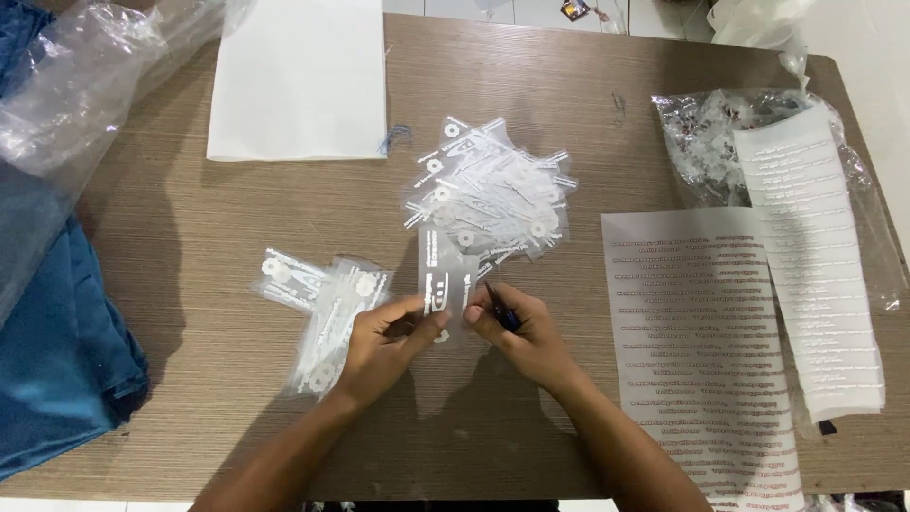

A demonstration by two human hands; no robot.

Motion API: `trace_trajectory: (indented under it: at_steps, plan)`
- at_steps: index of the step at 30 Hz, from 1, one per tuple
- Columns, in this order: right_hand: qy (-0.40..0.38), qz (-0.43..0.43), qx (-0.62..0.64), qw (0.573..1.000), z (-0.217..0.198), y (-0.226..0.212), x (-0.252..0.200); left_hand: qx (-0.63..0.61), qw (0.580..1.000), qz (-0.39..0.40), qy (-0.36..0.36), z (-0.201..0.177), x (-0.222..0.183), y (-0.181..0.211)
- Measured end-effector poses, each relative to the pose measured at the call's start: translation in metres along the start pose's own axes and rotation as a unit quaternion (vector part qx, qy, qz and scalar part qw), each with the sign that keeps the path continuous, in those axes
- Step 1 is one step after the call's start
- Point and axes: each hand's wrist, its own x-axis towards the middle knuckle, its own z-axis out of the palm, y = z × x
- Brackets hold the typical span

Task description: Organizing and inspecting small plastic packets containing labels, using a nipper tool to trim them.

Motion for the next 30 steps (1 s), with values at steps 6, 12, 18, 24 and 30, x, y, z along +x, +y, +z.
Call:
trace_trajectory:
  at_steps: [6, 12, 18, 24, 30]
  plan:
    - [-0.002, -0.008, -0.007, 1.0, 0.0, 0.006, 0.0, -0.037, 0.999, -0.01, 0.001, 0.004, -0.003, 0.006]
    - [-0.015, 0.003, 0.007, 1.0, 0.001, 0.007, 0.001, -0.052, 0.999, -0.006, 0.011, 0.003, -0.002, 0.0]
    - [-0.031, 0.011, 0.027, 0.999, 0.006, -0.003, -0.002, -0.065, 0.997, -0.004, 0.036, -0.004, 0.0, -0.007]
    - [-0.023, -0.001, 0.006, 1.0, 0.005, 0.001, -0.001, -0.041, 0.998, -0.003, 0.047, -0.002, -0.002, 0.01]
    - [-0.034, 0.002, 0.006, 0.999, 0.005, -0.004, -0.001, -0.065, 0.996, -0.014, 0.061, -0.001, -0.001, 0.025]
